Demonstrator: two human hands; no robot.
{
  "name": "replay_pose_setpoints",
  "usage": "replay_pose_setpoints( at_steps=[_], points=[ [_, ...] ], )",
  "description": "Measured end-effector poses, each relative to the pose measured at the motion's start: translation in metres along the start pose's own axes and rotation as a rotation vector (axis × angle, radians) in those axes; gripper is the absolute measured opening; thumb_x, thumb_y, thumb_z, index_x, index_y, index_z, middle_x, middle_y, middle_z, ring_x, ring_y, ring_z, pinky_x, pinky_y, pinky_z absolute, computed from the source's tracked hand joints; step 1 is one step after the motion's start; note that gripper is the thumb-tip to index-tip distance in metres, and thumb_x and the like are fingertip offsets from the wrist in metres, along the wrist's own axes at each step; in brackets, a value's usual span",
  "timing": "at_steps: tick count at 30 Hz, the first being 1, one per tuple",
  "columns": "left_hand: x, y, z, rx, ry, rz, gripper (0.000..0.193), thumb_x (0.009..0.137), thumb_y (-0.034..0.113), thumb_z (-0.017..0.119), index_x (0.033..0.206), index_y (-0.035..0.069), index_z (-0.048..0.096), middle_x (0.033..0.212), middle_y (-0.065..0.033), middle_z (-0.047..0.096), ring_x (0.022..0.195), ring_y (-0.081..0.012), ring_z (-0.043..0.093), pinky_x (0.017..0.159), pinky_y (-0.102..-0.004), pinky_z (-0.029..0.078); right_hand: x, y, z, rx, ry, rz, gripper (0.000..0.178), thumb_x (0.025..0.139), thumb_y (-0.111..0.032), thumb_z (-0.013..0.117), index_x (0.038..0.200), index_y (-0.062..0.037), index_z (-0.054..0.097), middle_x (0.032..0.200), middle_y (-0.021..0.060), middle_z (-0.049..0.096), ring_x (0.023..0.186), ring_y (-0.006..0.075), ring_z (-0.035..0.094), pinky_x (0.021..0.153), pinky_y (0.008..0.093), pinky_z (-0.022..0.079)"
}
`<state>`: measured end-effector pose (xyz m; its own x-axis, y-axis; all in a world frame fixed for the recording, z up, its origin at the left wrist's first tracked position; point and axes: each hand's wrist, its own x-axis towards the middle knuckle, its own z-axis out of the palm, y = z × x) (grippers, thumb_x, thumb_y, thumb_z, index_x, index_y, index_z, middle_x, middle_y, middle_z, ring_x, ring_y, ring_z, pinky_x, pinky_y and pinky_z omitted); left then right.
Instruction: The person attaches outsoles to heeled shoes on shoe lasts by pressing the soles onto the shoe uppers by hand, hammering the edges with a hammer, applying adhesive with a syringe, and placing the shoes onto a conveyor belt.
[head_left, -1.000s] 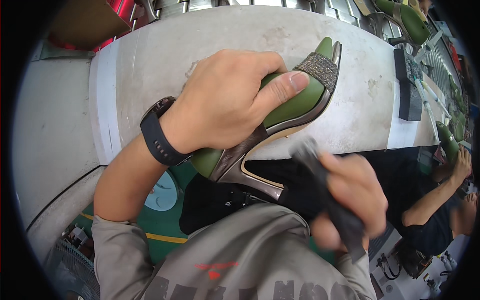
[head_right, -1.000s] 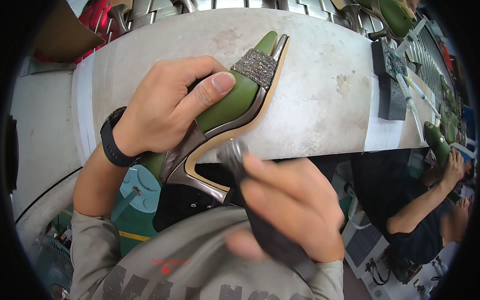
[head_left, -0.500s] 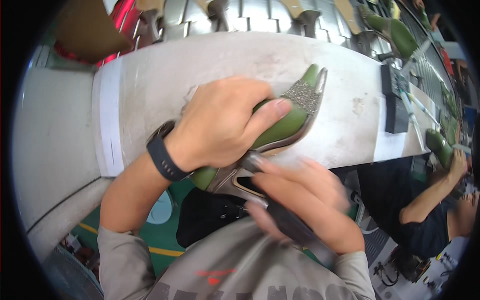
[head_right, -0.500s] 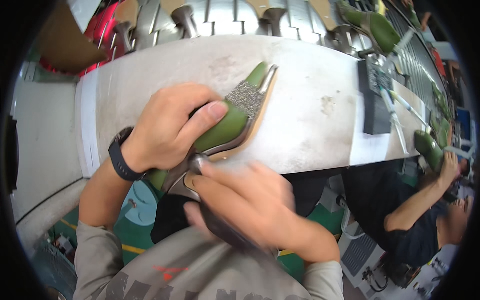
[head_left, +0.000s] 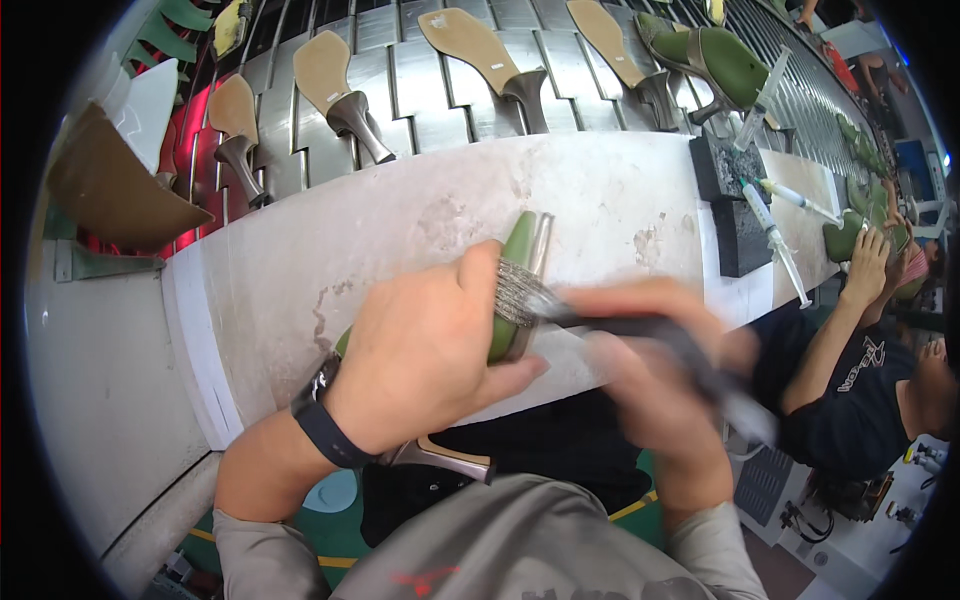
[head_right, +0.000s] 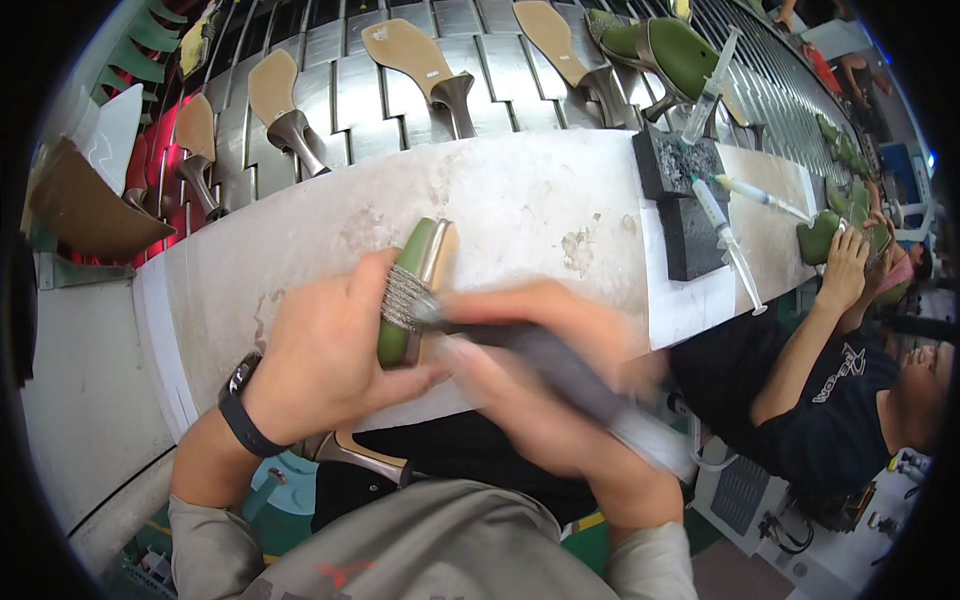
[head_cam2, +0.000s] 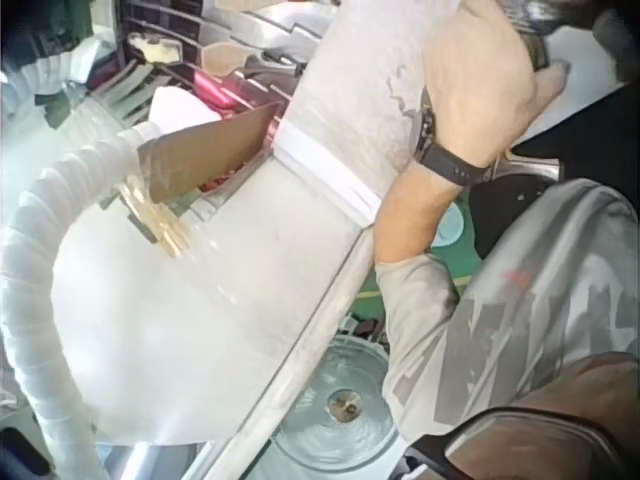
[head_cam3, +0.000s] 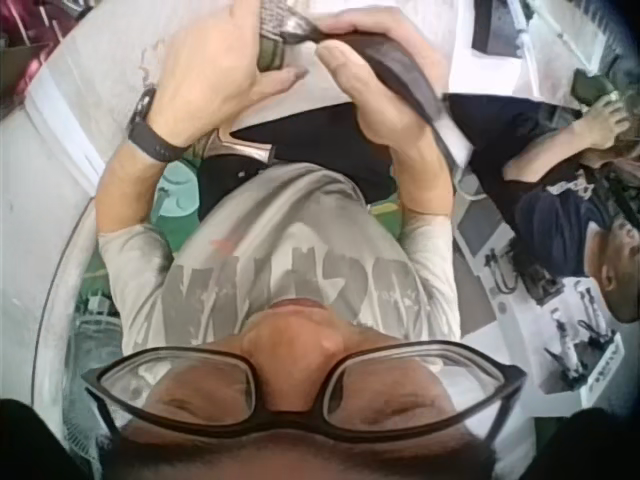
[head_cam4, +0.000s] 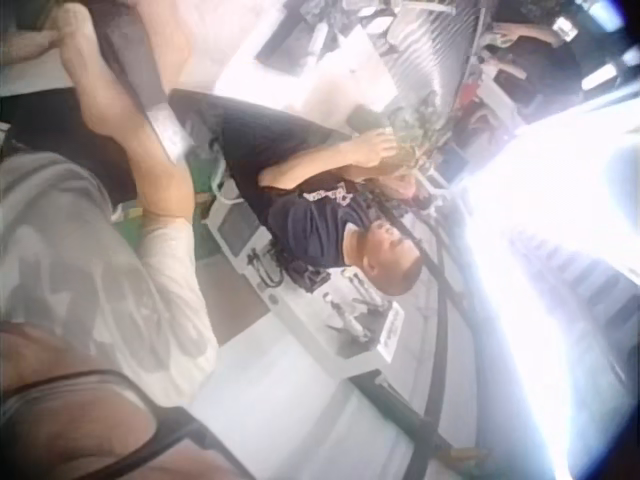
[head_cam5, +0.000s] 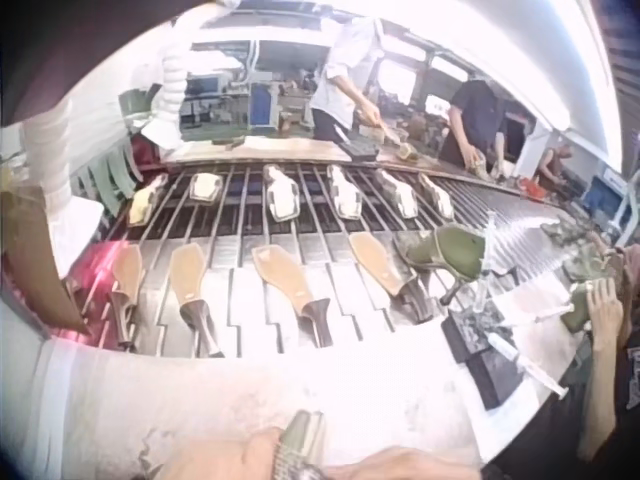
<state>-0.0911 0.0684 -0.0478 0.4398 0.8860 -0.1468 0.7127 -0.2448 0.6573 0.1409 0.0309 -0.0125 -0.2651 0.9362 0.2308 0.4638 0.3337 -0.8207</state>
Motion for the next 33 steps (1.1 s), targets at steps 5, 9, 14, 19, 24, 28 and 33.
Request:
replay_pose_setpoints(
  at_steps=[5, 9, 14, 19, 24, 28, 33],
  points=[
    [-0.002, -0.001, -0.002, 0.027, 0.065, 0.083, 0.074, 0.078, 0.04, 0.089, 0.123, -0.006, 0.052, 0.08, -0.0241, 0.069, 0.074, -0.046, 0.07, 0.067, -0.0526, 0.056, 0.039, 0.019, 0.014, 0.38, 0.093, 0.254, 0.019, 0.093, -0.013, 0.079, 0.105, 0.0004, 0.073, 0.082, 0.0015, 0.073, 0.067, 0.0059, 0.062, 0.061, 0.0217, 0.05],
    [-0.001, 0.002, -0.01, 0.041, -0.023, -0.028, 0.088, 0.077, 0.035, 0.09, 0.142, -0.004, 0.046, 0.098, -0.0265, 0.073, 0.089, -0.0454, 0.073, 0.078, -0.0486, 0.059, 0.078, 0.076, 0.012, 0.41, 0.132, 0.418, 0.023, 0.096, -0.025, 0.077, 0.099, -0.0015, 0.075, 0.079, 0.0019, 0.071, 0.054, 0.0072, 0.056, 0.05, 0.0252, 0.049],
    [-0.019, 0.014, -0.052, -0.388, 0.548, 0.38, 0.085, 0.078, 0.027, 0.091, 0.145, -0.004, 0.049, 0.12, -0.0221, 0.071, 0.103, -0.0292, 0.073, 0.091, -0.0392, 0.058, 0.036, 0.079, -0.006, 0.5, 0.333, 0.452, 0.027, 0.098, -0.022, 0.072, 0.108, 0.0032, 0.074, 0.082, 0.0072, 0.072, 0.05, 0.0097, 0.053, 0.055, 0.0265, 0.051],
    [-0.031, 0.049, -0.061, -0.405, 0.347, 0.472, 0.071, 0.084, 0.01, 0.078, 0.146, 0.0, 0.047, 0.134, -0.0157, 0.068, 0.119, -0.0224, 0.067, 0.103, -0.0354, 0.052, 0.003, 0.026, -0.002, 0.433, 0.194, 0.377, 0.025, 0.097, -0.019, 0.074, 0.107, 0.0039, 0.075, 0.092, 0.0097, 0.078, 0.055, 0.0077, 0.058, 0.053, 0.0248, 0.051],
    [-0.045, 0.066, -0.036, -0.291, 0.495, 0.457, 0.063, 0.083, 0.004, 0.077, 0.14, 0.001, 0.05, 0.13, -0.0161, 0.069, 0.112, -0.0242, 0.07, 0.098, -0.0341, 0.053, -0.041, -0.074, -0.027, 0.486, 0.319, -0.226, 0.031, 0.092, -0.017, 0.078, 0.115, 0.0033, 0.073, 0.102, 0.0175, 0.078, 0.073, 0.0132, 0.068, 0.071, 0.0287, 0.058],
    [-0.051, 0.076, -0.016, -0.351, 0.597, 0.484, 0.065, 0.074, 0.001, 0.077, 0.136, 0.001, 0.055, 0.115, -0.0214, 0.068, 0.095, -0.0411, 0.07, 0.084, -0.0429, 0.056, -0.028, -0.088, -0.04, 0.363, -0.008, -0.27, 0.032, 0.088, -0.008, 0.082, 0.116, 0.0036, 0.072, 0.111, 0.0201, 0.078, 0.101, 0.0241, 0.078, 0.087, 0.034, 0.061],
    [-0.058, 0.066, -0.006, -0.319, 0.685, 0.6, 0.066, 0.072, -0.003, 0.074, 0.135, -0.001, 0.057, 0.121, -0.0227, 0.069, 0.102, -0.0417, 0.072, 0.09, -0.044, 0.059, -0.008, -0.082, -0.046, 0.299, -0.039, -0.025, 0.026, 0.092, -0.008, 0.079, 0.115, 0.0029, 0.072, 0.098, 0.0109, 0.078, 0.084, 0.0101, 0.071, 0.074, 0.0257, 0.056]
  ],
)
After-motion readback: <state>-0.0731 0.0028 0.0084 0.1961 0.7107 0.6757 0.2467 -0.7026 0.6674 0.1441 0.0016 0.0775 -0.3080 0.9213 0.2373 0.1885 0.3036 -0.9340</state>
